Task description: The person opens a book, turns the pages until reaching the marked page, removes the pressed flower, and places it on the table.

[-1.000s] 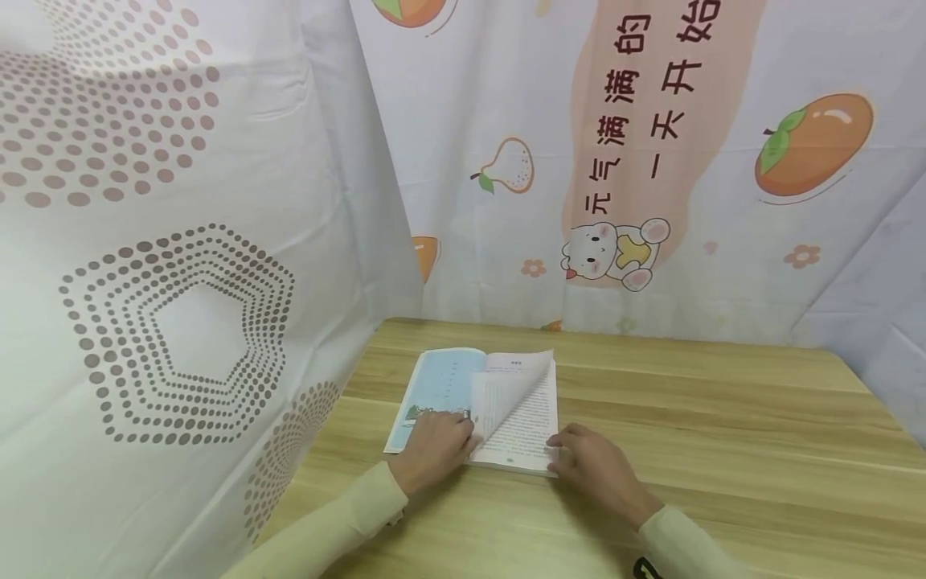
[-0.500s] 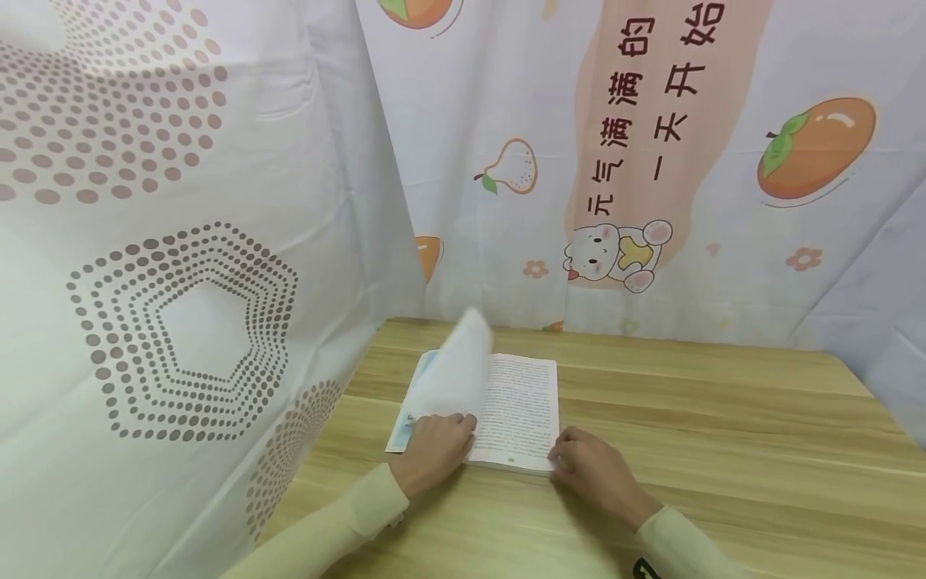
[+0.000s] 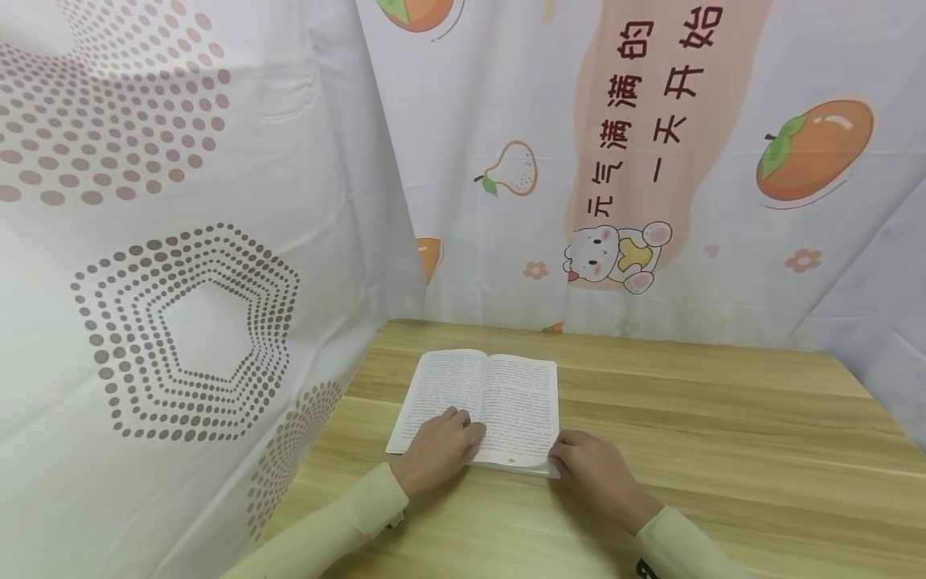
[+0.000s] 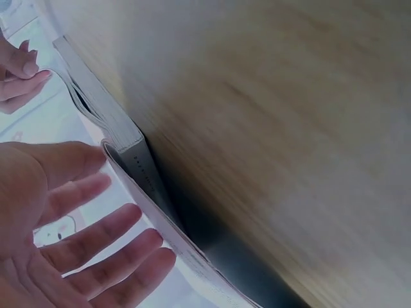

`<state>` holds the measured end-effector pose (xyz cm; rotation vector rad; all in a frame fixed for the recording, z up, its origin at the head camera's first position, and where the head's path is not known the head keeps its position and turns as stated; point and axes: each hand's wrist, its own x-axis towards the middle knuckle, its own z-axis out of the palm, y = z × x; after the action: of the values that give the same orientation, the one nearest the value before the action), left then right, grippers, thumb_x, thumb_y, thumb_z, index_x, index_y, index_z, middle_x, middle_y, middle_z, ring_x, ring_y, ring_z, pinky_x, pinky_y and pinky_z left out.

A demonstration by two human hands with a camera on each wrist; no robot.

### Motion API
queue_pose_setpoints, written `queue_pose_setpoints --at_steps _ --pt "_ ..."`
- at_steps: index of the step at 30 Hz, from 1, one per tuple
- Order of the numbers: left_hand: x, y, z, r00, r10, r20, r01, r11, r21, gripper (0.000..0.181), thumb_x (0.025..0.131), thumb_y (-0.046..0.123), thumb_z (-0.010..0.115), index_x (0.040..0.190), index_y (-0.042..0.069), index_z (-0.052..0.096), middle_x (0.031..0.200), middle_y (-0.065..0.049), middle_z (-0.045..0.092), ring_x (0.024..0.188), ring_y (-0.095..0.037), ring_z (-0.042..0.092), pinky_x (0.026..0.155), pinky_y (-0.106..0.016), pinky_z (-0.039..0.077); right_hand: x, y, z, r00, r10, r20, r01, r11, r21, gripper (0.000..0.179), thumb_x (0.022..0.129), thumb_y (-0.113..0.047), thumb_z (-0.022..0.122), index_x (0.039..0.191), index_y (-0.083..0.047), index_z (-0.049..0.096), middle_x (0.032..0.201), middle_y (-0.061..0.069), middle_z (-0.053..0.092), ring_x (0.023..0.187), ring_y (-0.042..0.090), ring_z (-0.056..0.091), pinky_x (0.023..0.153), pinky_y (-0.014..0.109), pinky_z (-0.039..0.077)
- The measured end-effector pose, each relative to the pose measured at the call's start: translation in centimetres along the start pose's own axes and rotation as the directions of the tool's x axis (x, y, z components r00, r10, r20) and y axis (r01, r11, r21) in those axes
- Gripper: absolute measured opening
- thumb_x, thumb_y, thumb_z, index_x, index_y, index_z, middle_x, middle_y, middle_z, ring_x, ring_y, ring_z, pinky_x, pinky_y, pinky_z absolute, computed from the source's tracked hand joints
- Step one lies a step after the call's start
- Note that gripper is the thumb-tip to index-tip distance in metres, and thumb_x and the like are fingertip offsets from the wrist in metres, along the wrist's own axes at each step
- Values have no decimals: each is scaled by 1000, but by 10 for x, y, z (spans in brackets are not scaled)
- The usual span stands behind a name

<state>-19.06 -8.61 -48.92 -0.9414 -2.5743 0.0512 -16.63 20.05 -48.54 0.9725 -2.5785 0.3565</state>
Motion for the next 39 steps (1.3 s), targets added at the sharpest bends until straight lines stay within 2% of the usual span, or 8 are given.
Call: queue_pose_setpoints --at_steps 5,12,19,24,28,30,33,39 --pt "1 0 -3 997 -10 72 13 999 -33 29 94 50 70 89 21 71 79 3 57 68 -11 46 52 -21 37 0 0 -1 999 -17 -33 17 1000 7 16 77 -4 87 82 -14 76 84 -9 64 72 3 58 59 26 51" --pt "3 1 -3 999 13 42 -13 1000 16 52 80 72 63 83 20 69 74 2 54 64 -12 43 50 -23 37 2 1 -2 998 63 -8 -62 994 88 20 76 -2 87 79 -18 75 82 -13 63 66 -4 47 56 21 44" --pt "3 1 -7 997 13 75 -14 1000 11 51 83 71 63 83 21 70 74 2 55 64 -12 44 50 -23 37 5 3 -6 991 128 23 -130 975 182 13 81 -9 85 81 -19 77 80 -17 61 64 -6 48 57 22 44" --pt "3 -2 -9 995 15 98 -13 1000 -15 45 90 65 63 84 22 71 74 3 54 64 -11 44 50 -23 36 8 1 -8 988 133 -81 -113 970 215 14 82 -9 86 87 -17 76 86 -12 66 64 -6 46 54 20 42" --pt "2 -4 -9 995 8 96 -4 999 -42 37 96 55 65 85 21 74 73 4 55 62 -9 43 48 -21 34 10 1 -9 967 160 -198 -111 965 235 28 77 -4 88 101 -9 75 101 1 70 62 -7 45 51 19 41" --pt "1 -6 -9 998 4 68 -1 999 -43 32 97 49 67 84 20 75 71 5 55 60 -8 43 48 -21 34 10 2 -9 959 179 -218 -127 964 233 35 75 -3 90 106 -6 74 104 5 71 61 -7 45 50 19 40" --pt "0 -7 -8 1000 -3 6 3 1000 -25 29 97 39 70 77 18 73 66 6 56 56 -8 44 47 -22 35 9 3 -10 961 216 -170 -173 956 236 36 75 -6 90 107 -6 75 104 5 70 61 -3 47 50 20 40" --pt "-4 -5 -8 997 -4 -78 7 999 39 35 94 28 74 64 17 60 57 4 53 47 -7 41 42 -24 34 4 2 -7 961 271 57 -277 929 245 25 80 -15 88 103 -11 77 101 -1 68 67 0 50 56 23 43"
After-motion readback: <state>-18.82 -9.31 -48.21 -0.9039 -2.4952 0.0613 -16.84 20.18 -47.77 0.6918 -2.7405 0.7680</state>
